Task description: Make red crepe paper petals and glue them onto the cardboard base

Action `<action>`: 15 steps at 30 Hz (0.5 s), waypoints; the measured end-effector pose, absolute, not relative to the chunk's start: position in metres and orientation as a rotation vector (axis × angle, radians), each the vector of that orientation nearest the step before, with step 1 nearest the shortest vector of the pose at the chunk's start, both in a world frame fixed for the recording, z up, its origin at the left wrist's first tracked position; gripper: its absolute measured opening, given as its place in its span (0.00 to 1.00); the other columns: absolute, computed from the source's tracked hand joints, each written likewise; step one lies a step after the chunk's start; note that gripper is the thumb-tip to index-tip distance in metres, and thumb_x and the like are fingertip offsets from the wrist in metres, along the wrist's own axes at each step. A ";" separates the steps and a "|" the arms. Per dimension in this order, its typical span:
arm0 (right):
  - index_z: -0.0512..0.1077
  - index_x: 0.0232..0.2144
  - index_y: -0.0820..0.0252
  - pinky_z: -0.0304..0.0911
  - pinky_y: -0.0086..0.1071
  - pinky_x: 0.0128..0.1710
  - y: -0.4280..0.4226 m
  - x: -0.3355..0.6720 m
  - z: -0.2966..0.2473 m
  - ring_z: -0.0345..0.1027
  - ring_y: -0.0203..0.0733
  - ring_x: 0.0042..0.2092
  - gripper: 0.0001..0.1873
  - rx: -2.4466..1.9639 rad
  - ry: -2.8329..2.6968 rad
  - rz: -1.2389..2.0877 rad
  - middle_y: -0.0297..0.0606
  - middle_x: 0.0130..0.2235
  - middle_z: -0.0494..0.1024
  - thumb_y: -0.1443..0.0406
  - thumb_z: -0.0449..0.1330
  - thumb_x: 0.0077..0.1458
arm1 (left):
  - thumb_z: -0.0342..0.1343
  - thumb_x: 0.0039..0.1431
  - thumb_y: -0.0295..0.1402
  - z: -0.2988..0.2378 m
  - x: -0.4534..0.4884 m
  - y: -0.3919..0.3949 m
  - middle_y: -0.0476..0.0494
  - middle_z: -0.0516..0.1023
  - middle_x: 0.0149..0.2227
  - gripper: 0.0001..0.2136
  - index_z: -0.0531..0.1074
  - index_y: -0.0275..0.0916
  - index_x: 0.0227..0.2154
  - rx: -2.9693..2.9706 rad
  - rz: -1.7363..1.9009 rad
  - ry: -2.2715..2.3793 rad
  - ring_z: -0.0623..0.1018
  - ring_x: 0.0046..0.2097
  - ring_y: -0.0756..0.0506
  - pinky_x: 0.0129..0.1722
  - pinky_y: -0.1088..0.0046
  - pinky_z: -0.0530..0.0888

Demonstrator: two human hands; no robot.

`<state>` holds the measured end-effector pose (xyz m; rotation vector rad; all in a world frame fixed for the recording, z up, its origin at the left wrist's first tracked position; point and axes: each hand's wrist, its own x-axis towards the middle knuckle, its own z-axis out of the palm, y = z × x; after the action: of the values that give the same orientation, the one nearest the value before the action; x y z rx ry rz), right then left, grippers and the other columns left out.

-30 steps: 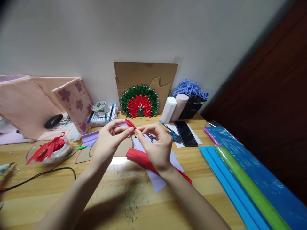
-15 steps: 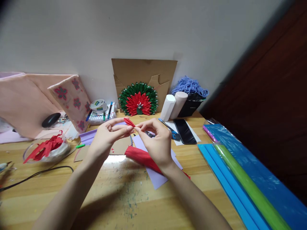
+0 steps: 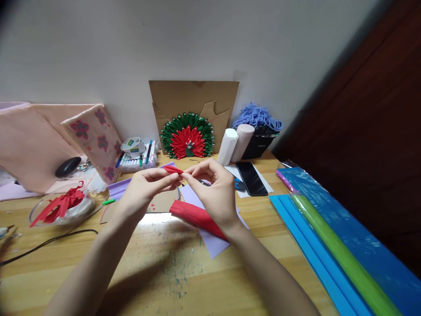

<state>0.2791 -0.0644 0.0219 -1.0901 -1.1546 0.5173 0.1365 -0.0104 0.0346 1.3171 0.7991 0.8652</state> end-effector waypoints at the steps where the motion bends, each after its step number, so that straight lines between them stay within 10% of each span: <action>1: 0.65 0.25 0.58 0.72 0.33 0.36 -0.064 0.280 0.022 0.74 0.38 0.33 0.11 -1.094 -1.147 0.539 0.34 0.30 0.77 0.67 0.66 0.46 | 0.65 0.45 0.36 0.036 0.135 -0.010 0.44 0.79 0.26 0.09 0.78 0.35 0.25 1.334 0.838 0.805 0.76 0.31 0.49 0.34 0.75 0.72; 15: 0.69 0.28 0.57 0.70 0.33 0.37 -0.067 0.282 0.020 0.74 0.38 0.34 0.06 -1.204 -1.485 0.112 0.34 0.31 0.78 0.72 0.61 0.50 | 0.63 0.46 0.34 0.038 0.138 -0.012 0.43 0.79 0.24 0.06 0.78 0.36 0.22 1.347 0.833 0.891 0.74 0.25 0.50 0.26 0.77 0.71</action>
<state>0.2818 -0.0671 0.0203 -1.2037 -1.4851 0.1117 0.1380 -0.0120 0.0384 1.3473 0.8906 0.8327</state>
